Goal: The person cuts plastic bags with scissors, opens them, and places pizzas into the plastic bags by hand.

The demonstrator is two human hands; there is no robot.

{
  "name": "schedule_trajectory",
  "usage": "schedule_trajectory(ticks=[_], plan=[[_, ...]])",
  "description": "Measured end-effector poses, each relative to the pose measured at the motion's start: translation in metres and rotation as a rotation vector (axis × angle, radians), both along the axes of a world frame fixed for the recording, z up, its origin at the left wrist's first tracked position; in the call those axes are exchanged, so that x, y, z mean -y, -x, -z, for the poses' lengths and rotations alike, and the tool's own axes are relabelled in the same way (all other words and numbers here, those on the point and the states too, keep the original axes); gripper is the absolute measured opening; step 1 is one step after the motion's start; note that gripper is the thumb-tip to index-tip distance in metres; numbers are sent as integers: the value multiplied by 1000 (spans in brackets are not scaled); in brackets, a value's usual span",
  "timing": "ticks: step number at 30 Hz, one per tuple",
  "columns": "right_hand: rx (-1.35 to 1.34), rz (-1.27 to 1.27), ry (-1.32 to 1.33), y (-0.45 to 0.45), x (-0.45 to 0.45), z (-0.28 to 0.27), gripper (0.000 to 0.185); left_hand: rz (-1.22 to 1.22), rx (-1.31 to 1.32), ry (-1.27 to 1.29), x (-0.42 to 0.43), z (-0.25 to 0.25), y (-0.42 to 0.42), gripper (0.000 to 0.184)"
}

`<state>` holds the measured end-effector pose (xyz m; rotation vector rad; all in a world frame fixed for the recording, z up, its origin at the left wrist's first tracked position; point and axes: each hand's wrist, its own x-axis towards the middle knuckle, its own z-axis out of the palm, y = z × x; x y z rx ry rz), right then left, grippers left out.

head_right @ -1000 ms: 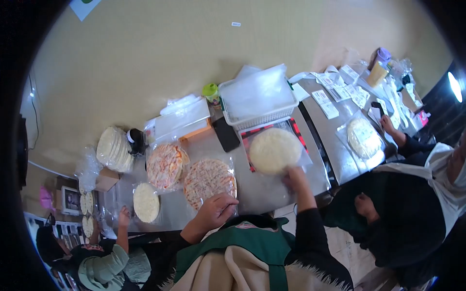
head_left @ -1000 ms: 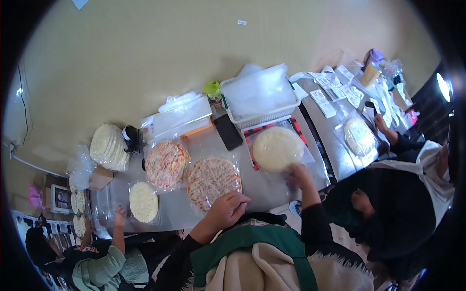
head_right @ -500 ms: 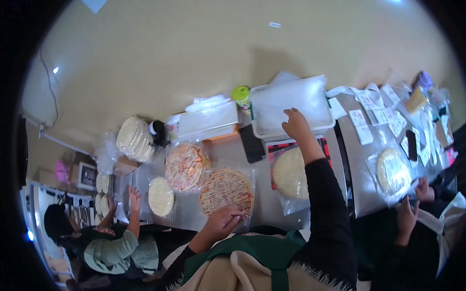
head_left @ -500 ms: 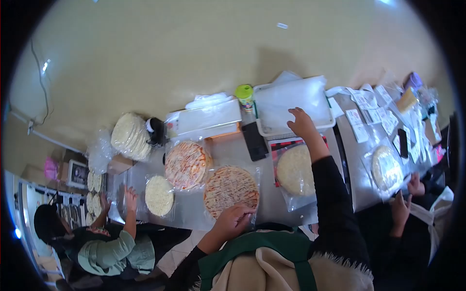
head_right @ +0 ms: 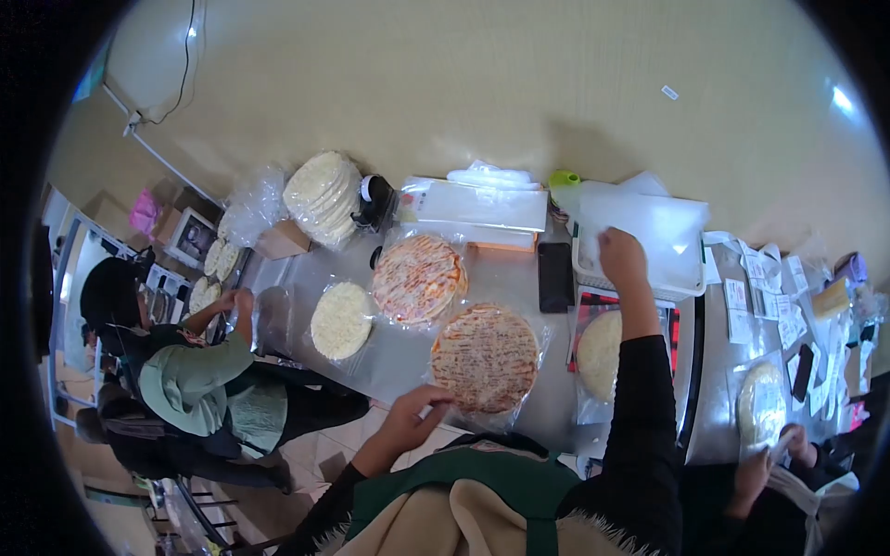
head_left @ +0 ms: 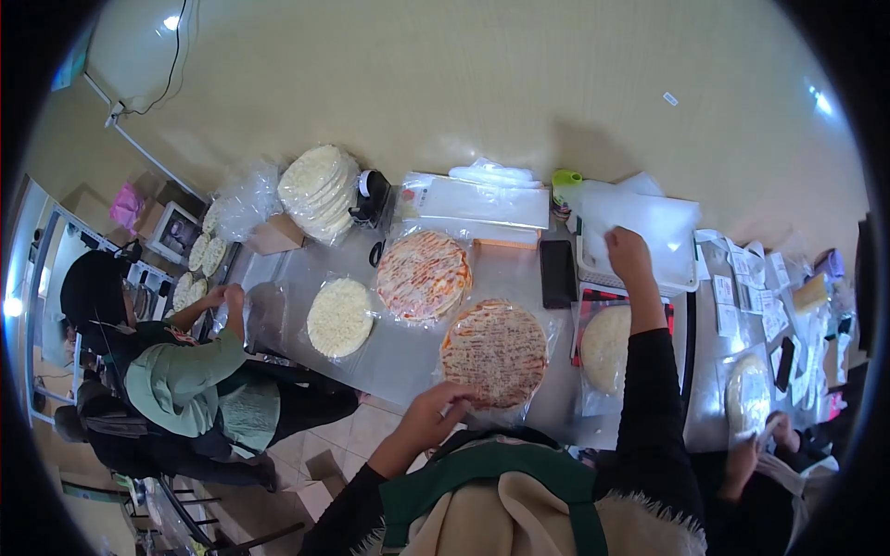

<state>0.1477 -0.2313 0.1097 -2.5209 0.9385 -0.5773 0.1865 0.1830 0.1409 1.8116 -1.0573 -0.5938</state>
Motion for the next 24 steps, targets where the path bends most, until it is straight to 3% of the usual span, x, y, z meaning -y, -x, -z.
schedule_trajectory(ticks=[2, 4, 6, 7, 8, 9, 11, 12, 14, 15, 16, 18, 19, 21, 22, 24], plan=[[157, -259, -57, -12, -42, -35, 24, -88, -14, 81, -12, 3, -13, 29], [121, -530, -284, -23, -85, -58, 25, -156, 38, 144, -23, -1, -32, 51], [61, -769, -658, -29, -134, -79, 24, -221, 81, 188, -30, -19, -51, 81], [53, -771, -649, -29, -158, -89, 24, -255, 80, 217, -33, -32, -58, 98], [-5, -868, -934, -29, -181, -98, 21, -262, 76, 229, -40, -37, -66, 98], [-74, -955, -1219, -30, -202, -106, 18, -301, -5, 266, -48, -41, -73, 105], [-26, -939, -1294, -30, -236, -115, 16, -297, -237, 294, -71, -38, -92, 122], [48, -915, -1381, -30, -253, -118, 15, -306, -243, 310, -84, -33, -96, 122], [13, -861, -1419, -33, -283, -126, 16, 12, -642, 461, -104, -20, -106, 125], [-10, -799, -1473, -35, -295, -128, 17, 44, -659, 523, -112, -2, -106, 105], [-26, -797, -1470, -41, -302, -117, 17, 38, -667, 533, -121, 4, -107, 105], [3, -942, -1683, -56, -311, -86, 23, 150, -852, 454, -140, 12, -109, 54], [-14, -947, -1679, -59, -321, -86, 23, 142, -853, 469, -149, 9, -107, 54], [25, -950, -1885, -67, -341, -85, 38, -160, -904, 508, -170, -8, -101, 15], [5, -962, -1890, -70, -348, -83, 38, -179, -901, 516, -183, -12, -103, 15], [287, -1080, -2132, -73, -352, -77, 53, -465, -790, 507, -211, -19, -110, 10]])
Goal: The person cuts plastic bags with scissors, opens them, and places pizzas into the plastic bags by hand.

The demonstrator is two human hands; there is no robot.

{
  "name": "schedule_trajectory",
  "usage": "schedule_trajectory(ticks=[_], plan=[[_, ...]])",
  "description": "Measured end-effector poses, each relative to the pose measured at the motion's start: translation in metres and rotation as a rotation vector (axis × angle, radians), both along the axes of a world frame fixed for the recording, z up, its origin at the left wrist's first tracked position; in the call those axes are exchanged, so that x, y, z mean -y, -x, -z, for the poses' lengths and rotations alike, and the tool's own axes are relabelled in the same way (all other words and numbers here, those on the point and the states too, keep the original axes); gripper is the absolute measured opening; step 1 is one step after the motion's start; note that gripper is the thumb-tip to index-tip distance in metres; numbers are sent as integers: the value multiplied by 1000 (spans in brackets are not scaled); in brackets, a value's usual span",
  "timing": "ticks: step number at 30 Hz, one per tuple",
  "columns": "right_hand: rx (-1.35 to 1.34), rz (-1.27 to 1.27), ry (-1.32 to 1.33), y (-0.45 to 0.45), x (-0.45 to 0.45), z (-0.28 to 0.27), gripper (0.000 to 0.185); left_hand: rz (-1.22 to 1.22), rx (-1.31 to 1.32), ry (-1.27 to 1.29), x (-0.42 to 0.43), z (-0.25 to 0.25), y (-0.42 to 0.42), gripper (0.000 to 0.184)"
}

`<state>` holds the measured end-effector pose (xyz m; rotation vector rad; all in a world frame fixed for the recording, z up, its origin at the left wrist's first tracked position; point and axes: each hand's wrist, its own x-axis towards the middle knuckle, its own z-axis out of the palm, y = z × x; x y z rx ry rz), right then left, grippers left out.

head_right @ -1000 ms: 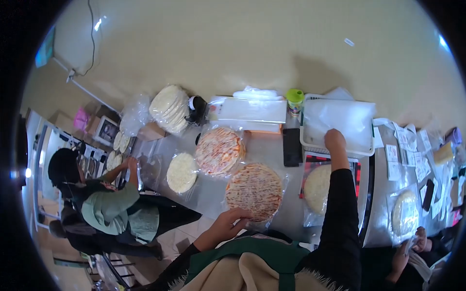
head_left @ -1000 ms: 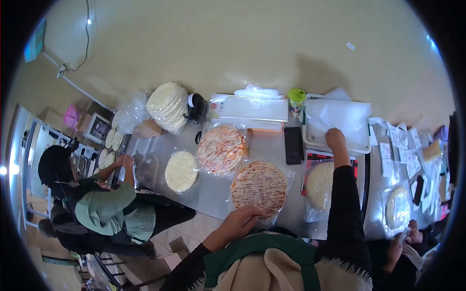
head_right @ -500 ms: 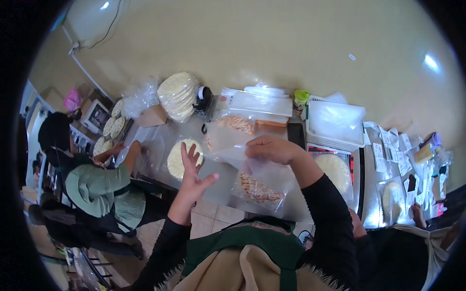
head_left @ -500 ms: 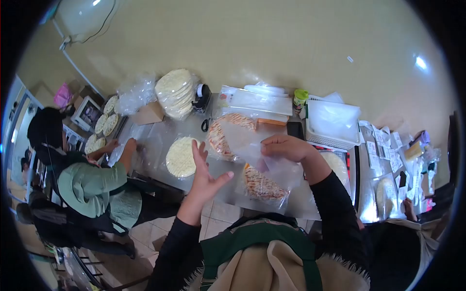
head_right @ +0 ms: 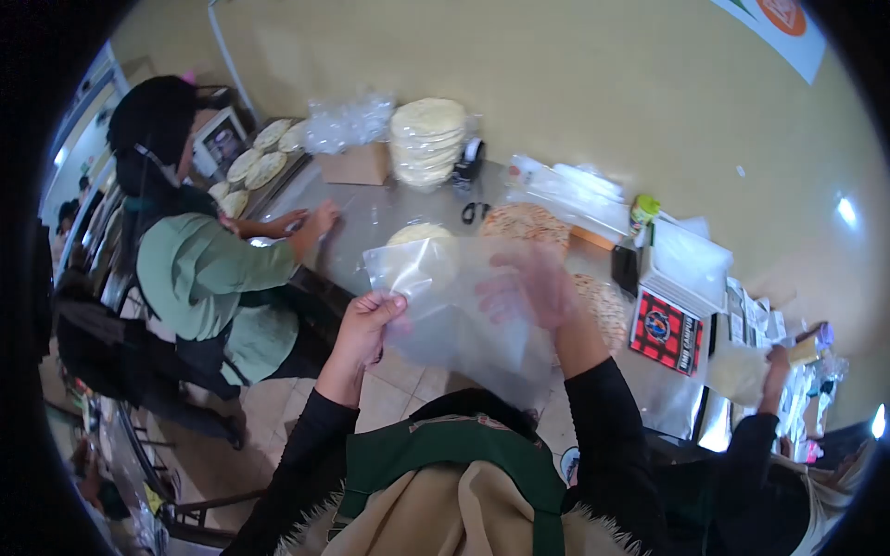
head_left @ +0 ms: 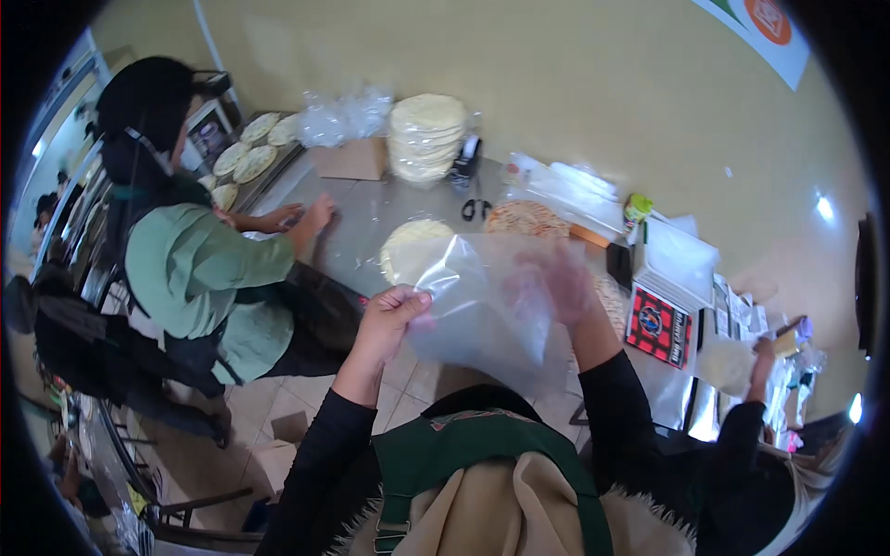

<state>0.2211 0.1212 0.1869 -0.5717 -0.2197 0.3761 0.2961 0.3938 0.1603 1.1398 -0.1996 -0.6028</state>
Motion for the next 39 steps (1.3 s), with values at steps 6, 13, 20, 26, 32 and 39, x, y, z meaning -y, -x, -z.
schedule_trajectory(ticks=[6, 13, 20, 26, 32, 39], plan=[[-26, 231, 263, -1, -38, 11, 53, -145, 144, -98, -63, 3, -7, 13], [-109, 499, 871, -26, -75, -1, 15, -280, 165, -191, -92, 17, -6, 13], [194, 413, 1403, -57, -118, -12, 29, -732, 748, -690, -96, 14, 7, 53], [671, 277, 1364, -85, -151, 13, 30, -235, 1277, -994, -79, -41, 14, 45], [650, -8, 1241, -106, -154, -1, 24, -431, 1127, -926, -93, -42, -6, 9], [492, -278, 1166, -128, -142, 5, 11, -642, 938, -872, -103, -50, -9, 12]])
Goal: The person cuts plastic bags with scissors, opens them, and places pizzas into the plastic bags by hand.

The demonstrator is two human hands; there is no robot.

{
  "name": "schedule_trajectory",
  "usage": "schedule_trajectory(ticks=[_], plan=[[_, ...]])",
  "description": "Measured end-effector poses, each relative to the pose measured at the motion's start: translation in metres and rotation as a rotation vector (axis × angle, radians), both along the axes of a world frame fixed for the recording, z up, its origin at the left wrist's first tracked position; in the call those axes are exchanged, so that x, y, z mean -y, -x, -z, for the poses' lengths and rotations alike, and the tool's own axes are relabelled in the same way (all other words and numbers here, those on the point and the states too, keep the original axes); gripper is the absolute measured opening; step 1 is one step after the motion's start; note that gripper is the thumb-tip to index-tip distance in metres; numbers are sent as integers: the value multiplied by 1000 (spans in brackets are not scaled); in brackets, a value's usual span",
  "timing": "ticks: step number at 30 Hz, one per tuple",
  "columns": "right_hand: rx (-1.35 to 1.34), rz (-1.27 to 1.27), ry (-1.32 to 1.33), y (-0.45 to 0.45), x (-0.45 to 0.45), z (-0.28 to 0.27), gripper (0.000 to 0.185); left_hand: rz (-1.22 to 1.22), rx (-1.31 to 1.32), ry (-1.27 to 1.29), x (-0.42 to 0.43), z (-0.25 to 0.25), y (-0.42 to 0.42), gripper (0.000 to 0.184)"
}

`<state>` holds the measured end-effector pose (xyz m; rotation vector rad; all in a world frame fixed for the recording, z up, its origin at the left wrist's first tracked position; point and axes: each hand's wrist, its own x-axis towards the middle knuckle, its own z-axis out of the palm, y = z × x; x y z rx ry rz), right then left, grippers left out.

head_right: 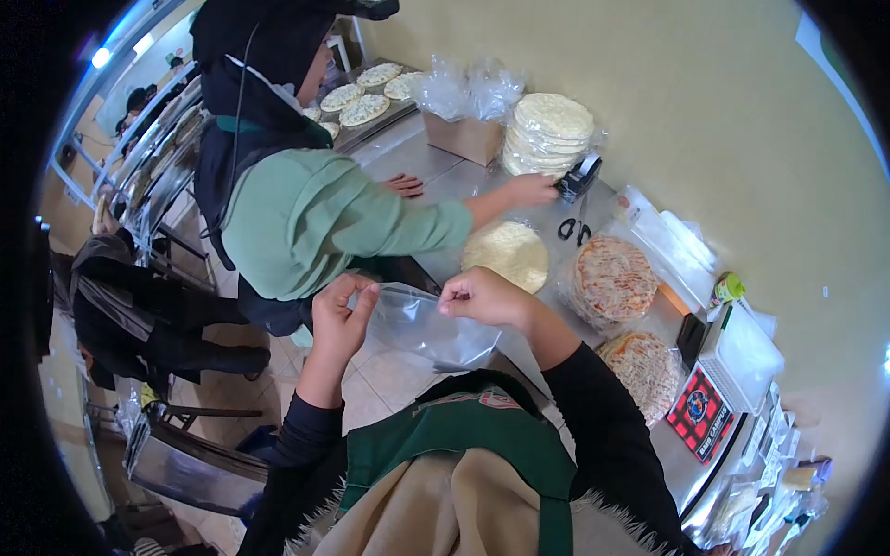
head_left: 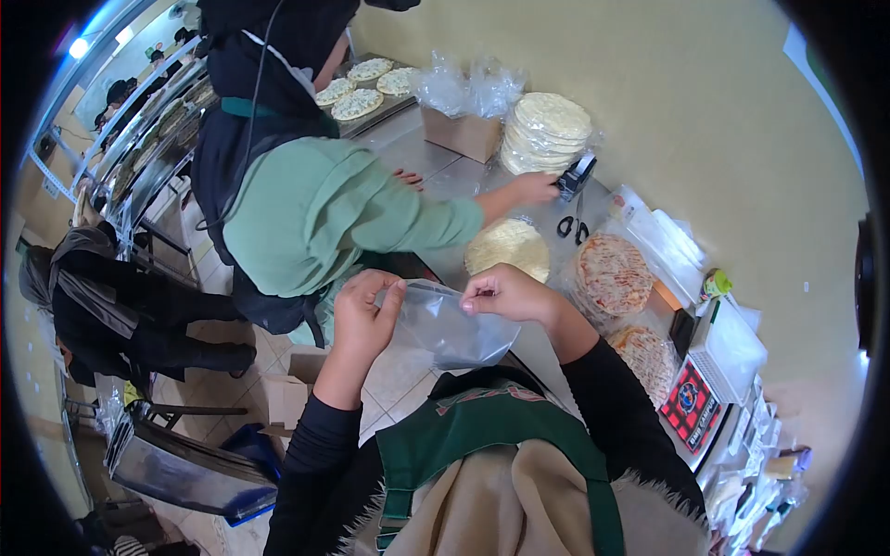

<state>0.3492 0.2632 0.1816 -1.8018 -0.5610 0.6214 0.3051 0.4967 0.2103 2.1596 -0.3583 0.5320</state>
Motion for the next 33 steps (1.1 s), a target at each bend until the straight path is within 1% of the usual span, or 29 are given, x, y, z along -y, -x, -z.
schedule_trajectory(ticks=[1, 2, 4, 5, 7, 8, 9, 11, 12, 14, 15, 17, 18, 20, 21, 23, 24, 25, 26, 27, 29, 30, 31, 33], plan=[[128, -37, 40, -3, -1, 4, 9, -1, -21, 8, -2, 0, 0, 12], [123, -45, 36, -7, -2, 6, 9, -9, -26, 5, -4, 2, 1, 12], [107, 17, 9, -15, -6, 6, 7, -36, -193, 208, -10, 9, 4, 10], [100, 10, 4, -18, -7, 3, 7, -44, -199, 205, -15, 13, 3, 10], [30, -53, -20, -22, -8, -7, 8, 8, -413, 469, -27, 21, 3, 9], [-7, -102, -75, -23, -8, -10, 10, 34, -429, 541, -31, 23, 5, 10], [-10, -106, -80, -25, -8, -9, 10, 29, -432, 538, -35, 23, 6, 10], [-119, -191, -144, -28, -9, -6, 11, 113, -526, 656, -41, 21, 11, 10], [-121, -193, -146, -29, -10, -5, 11, 110, -528, 654, -43, 20, 14, 10], [-267, -169, -197, -30, -14, -3, 14, 150, -627, 661, -47, 18, 19, 9], [-269, -170, -198, -29, -15, -3, 14, 148, -628, 660, -48, 19, 22, 9], [-304, -121, -94, -26, -20, -7, 13, 121, -602, 636, -51, 23, 27, 8], [-305, -119, -95, -24, -22, -3, 13, 121, -604, 635, -53, 25, 29, 8], [-9, -207, -39, -17, -28, 2, 13, 107, -481, 605, -57, 32, 31, 9], [-10, -206, -39, -12, -29, 3, 13, 107, -482, 606, -61, 33, 32, 9], [282, -181, 399, 1, -31, -2, 11, 30, -401, 530, -68, 36, 34, 10], [279, -118, 523, 4, -35, 1, 12, 38, -401, 531, -69, 35, 37, 10], [279, -110, 528, 8, -37, 4, 12, -31, -315, 285, -70, 33, 42, 8], [293, -51, 526, 11, -39, 7, 12, -98, -225, 40, -70, 33, 46, 8], [307, 7, 523, 15, -40, 9, 13, -88, -224, 42, -67, 37, 51, 8], [301, 9, 559, 23, -45, 10, 14, -33, -132, 348, -62, 54, 61, 13], [297, 3, 591, 26, -47, 10, 14, 41, -88, 289, -68, 73, 65, 19], [294, 15, 592, 29, -48, 13, 14, 53, -89, 287, -67, 71, 70, 19], [337, 102, 708, 35, -50, 29, 15, 240, -20, -70, -63, 65, 82, 20]])
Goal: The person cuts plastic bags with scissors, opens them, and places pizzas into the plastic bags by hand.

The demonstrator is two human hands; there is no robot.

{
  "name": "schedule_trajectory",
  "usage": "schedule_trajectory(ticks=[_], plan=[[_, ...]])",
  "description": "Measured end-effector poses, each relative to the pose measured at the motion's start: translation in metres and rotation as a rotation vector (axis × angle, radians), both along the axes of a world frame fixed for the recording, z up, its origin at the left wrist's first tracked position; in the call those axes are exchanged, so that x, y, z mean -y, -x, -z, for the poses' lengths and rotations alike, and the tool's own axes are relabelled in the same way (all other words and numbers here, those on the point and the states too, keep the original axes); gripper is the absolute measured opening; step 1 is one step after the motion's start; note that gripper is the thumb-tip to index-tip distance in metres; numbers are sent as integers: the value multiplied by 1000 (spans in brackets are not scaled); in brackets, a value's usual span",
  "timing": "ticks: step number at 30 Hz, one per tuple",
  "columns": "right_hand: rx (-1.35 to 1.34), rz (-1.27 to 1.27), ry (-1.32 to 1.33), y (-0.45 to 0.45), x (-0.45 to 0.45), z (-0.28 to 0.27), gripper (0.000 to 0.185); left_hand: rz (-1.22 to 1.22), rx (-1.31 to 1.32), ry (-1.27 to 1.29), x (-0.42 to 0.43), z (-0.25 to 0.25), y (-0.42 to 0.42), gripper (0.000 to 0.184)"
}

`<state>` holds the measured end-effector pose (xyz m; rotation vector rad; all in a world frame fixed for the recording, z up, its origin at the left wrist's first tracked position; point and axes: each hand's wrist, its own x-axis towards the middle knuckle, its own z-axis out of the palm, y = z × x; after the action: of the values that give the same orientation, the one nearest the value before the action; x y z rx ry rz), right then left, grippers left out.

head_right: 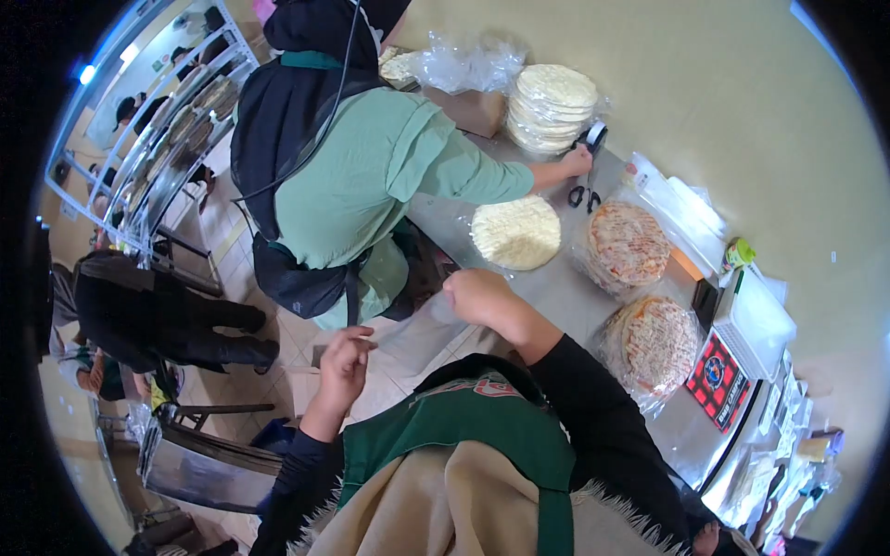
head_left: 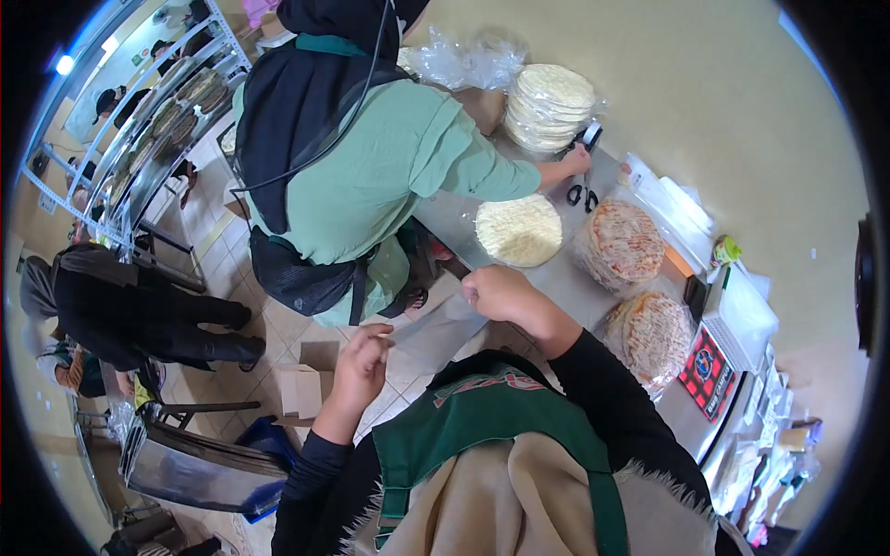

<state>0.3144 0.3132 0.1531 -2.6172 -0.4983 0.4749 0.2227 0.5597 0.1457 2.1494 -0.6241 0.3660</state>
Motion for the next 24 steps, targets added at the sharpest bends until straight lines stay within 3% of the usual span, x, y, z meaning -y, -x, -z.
schedule_trajectory(ticks=[2, 5, 10, 13, 16, 18, 20, 22, 24], plan=[[-15, -1, -94, 5, 4, 22, 12, 28, -115, -74, -8, 19, 9, 21], [-61, -47, -203, 14, 6, 34, 13, 74, -260, -453, -10, 28, 14, 35], [-168, -125, -294, 23, 8, 57, 13, 65, -276, -445, -3, 54, 19, 32], [-282, -162, -307, 24, 17, 65, 16, 1, -382, -298, -1, 71, 19, 34], [-426, -140, -521, 18, 41, 81, 22, -41, -421, -301, 5, 76, 21, 38], [-476, 306, -782, 14, 59, 80, 37, -57, -403, -184, 7, 81, 25, 46], [-453, 805, -1122, 5, 79, 114, 50, -81, -447, -202, 4, 83, 27, 50], [-252, 1191, -1210, -6, 93, 141, 42, -102, -484, -220, 2, 84, 27, 54], [-334, 1291, -1354, -21, 112, 174, 34, -169, -576, -247, -2, 84, 29, 59]])
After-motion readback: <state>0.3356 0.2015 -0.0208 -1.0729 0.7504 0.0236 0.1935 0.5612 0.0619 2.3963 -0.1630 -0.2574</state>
